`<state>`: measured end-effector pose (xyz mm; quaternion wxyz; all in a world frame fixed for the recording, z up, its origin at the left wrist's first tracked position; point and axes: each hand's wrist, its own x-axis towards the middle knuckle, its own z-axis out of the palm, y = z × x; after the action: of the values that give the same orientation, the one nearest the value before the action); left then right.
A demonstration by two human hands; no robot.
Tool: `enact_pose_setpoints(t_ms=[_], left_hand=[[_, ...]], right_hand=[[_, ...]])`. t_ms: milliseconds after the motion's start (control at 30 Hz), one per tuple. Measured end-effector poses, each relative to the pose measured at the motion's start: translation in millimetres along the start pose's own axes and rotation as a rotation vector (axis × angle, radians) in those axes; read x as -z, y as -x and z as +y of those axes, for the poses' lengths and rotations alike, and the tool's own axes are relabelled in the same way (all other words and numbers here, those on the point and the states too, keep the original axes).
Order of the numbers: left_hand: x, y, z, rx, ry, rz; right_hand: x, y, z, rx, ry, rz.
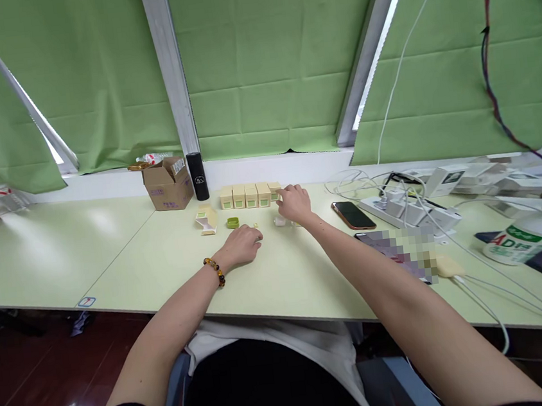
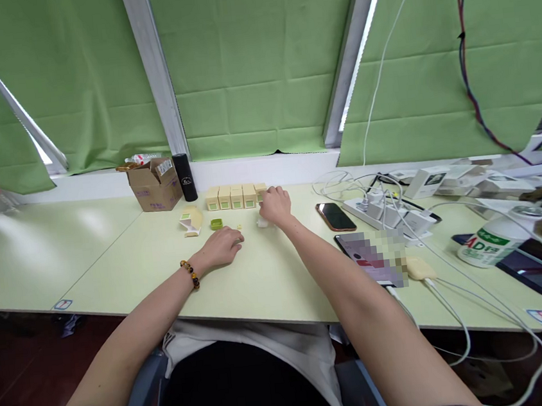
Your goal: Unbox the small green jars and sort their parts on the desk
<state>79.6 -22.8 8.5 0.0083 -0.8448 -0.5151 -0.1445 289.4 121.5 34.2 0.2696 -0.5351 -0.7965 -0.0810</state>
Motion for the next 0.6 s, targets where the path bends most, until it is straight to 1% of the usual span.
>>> enact_pose_setpoints(t_ms=[100, 233, 433, 533, 600], left_hand=[[0.6, 0, 0, 0.013, -0.002, 0.004], [-0.8, -3, -2, 0.019, -0.007, 0.007], [-3.3, -8, -3, 0.023, -0.001, 0.040], [-2.8, -9, -3, 0.010, -0.001, 0.046], [-2.0, -9, -1, 0.002, -0.013, 0.045]], right_hand=[[-6, -16, -12, 0.008, 0.068, -0.094], [-15, -29, -26, -0.060, 0.096, -0.201], [-25, -45, -29, -0.160, 0.101, -0.286], [-26, -48, -28, -0.155, 0.092, -0.313], [-26, -48, -26, -0.126, 0.093, -0.299]])
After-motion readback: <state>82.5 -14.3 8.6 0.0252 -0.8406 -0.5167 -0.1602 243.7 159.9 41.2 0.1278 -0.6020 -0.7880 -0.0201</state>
